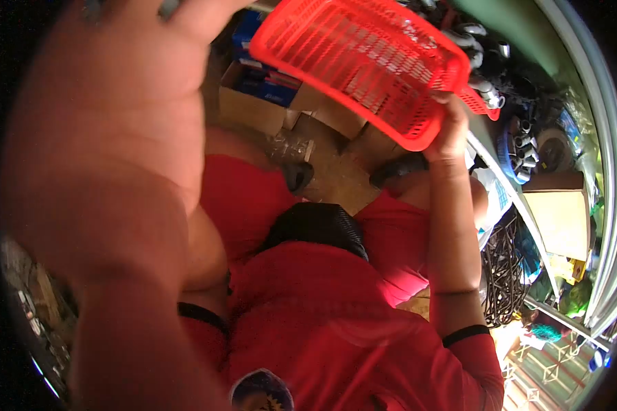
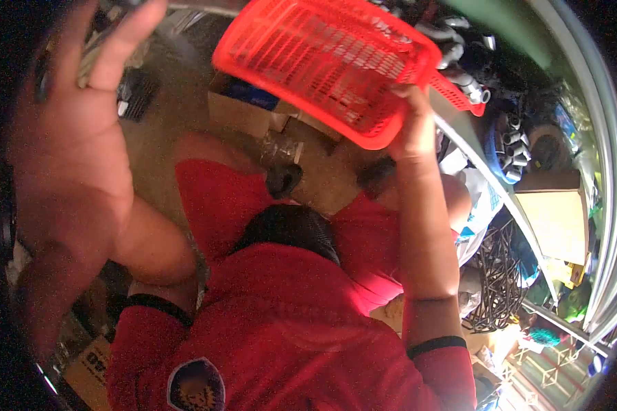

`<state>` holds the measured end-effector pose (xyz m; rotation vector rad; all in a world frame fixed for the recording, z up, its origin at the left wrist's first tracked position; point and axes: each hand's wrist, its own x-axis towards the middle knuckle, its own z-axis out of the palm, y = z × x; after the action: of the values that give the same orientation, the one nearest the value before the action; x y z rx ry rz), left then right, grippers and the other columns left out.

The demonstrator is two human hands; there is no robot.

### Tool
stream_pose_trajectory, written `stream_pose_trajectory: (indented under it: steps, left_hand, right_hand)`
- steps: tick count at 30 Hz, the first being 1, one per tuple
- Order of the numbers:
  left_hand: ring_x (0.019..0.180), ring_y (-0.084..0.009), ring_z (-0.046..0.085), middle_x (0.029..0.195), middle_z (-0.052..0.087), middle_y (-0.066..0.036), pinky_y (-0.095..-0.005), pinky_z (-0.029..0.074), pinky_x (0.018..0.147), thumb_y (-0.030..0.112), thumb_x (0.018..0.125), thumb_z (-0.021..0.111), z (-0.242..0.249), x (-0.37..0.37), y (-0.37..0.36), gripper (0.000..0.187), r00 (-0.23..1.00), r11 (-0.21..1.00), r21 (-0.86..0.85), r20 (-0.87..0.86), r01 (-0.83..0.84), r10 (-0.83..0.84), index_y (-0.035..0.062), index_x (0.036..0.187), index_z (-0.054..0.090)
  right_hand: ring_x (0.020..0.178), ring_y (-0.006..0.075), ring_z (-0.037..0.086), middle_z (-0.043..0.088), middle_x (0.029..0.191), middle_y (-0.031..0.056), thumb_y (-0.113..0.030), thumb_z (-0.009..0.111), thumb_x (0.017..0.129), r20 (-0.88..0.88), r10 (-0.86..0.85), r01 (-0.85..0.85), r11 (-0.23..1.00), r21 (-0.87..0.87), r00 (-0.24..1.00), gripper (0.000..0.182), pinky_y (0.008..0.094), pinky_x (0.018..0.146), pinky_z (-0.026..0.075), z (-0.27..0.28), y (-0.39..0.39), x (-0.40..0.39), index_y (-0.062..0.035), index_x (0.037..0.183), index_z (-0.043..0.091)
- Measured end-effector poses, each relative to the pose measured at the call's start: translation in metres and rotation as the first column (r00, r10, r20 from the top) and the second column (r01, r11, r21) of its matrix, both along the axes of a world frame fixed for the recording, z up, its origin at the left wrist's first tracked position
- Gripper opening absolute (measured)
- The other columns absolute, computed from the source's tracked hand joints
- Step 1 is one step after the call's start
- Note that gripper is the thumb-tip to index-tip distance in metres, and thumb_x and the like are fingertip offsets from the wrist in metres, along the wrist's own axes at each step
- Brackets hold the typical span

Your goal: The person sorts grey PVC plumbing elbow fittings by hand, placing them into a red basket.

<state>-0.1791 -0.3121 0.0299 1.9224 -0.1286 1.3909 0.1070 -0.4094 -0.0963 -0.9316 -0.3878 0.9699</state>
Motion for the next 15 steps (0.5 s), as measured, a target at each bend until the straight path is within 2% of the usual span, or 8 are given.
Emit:
stream_pose_trajectory:
  steps: [3,6,8,10,13,15]
  left_hand:
    - [0.112,-0.0303,0.064,0.125,0.062,-0.024,-0.0411,0.050,0.097,0.011,0.093,0.066,0.014,0.005,-0.019,0.060,0.995,0.996,0.075,0.073,0.056,-0.061,-0.0076,0.142,0.038]
    - [0.111,-0.0314,0.064,0.125,0.062,-0.025,-0.0413,0.052,0.096,0.008,0.093,0.064,0.021,0.007,-0.033,0.059,0.990,0.991,0.111,0.109,0.078,-0.091,-0.0069,0.143,0.035]
    - [0.111,-0.0321,0.065,0.124,0.062,-0.025,-0.0415,0.052,0.095,0.006,0.094,0.062,0.026,0.006,-0.040,0.059,0.990,0.991,0.116,0.115,0.072,-0.086,-0.0064,0.144,0.034]
    - [0.110,-0.0328,0.065,0.124,0.061,-0.026,-0.0417,0.053,0.095,0.004,0.094,0.061,0.032,0.009,-0.041,0.059,0.991,0.993,0.106,0.123,0.044,-0.057,-0.0059,0.145,0.032]
    - [0.110,-0.0339,0.065,0.123,0.061,-0.026,-0.0420,0.055,0.094,0.001,0.095,0.059,0.037,0.019,-0.038,0.059,0.989,0.993,0.113,0.146,-0.021,0.005,-0.0051,0.146,0.029]
    - [0.109,-0.0346,0.065,0.123,0.061,-0.027,-0.0421,0.055,0.093,-0.002,0.096,0.058,0.033,0.025,-0.022,0.059,0.982,0.989,0.061,0.136,-0.138,0.129,-0.0046,0.147,0.028]
  right_hand:
    - [0.124,0.0362,0.057,0.055,0.138,0.0200,-0.017,0.056,0.083,-0.001,0.045,-0.045,0.997,0.064,0.999,0.063,0.0512,0.108,0.045,0.007,-0.011,-0.005,0.0009,0.142,0.044]
    - [0.126,0.0377,0.055,0.053,0.141,0.0205,-0.017,0.056,0.084,0.068,-0.001,-0.004,0.997,0.073,0.998,0.063,0.0528,0.108,0.045,0.011,-0.017,-0.007,0.0005,0.143,0.043]
    - [0.125,0.0368,0.056,0.055,0.139,0.0200,-0.017,0.054,0.087,-0.014,0.083,-0.082,0.995,0.051,0.996,0.059,0.0510,0.108,0.045,0.010,-0.030,0.001,0.0008,0.142,0.045]
    - [0.122,0.0352,0.058,0.058,0.135,0.0186,-0.017,0.054,0.088,0.084,0.006,-0.003,1.000,-0.030,0.996,0.056,0.0500,0.107,0.046,0.019,-0.039,-0.004,0.0007,0.140,0.047]
    - [0.118,0.0330,0.060,0.059,0.132,0.0169,-0.019,0.059,0.084,0.127,-0.007,0.001,0.999,0.048,0.992,0.057,0.0481,0.105,0.047,0.031,-0.048,-0.001,-0.0003,0.137,0.050]
    - [0.117,0.0297,0.060,0.060,0.129,0.0140,-0.016,0.061,0.079,0.171,-0.125,0.112,0.990,0.083,0.977,0.061,0.0435,0.105,0.047,0.046,-0.060,0.001,-0.0027,0.138,0.049]
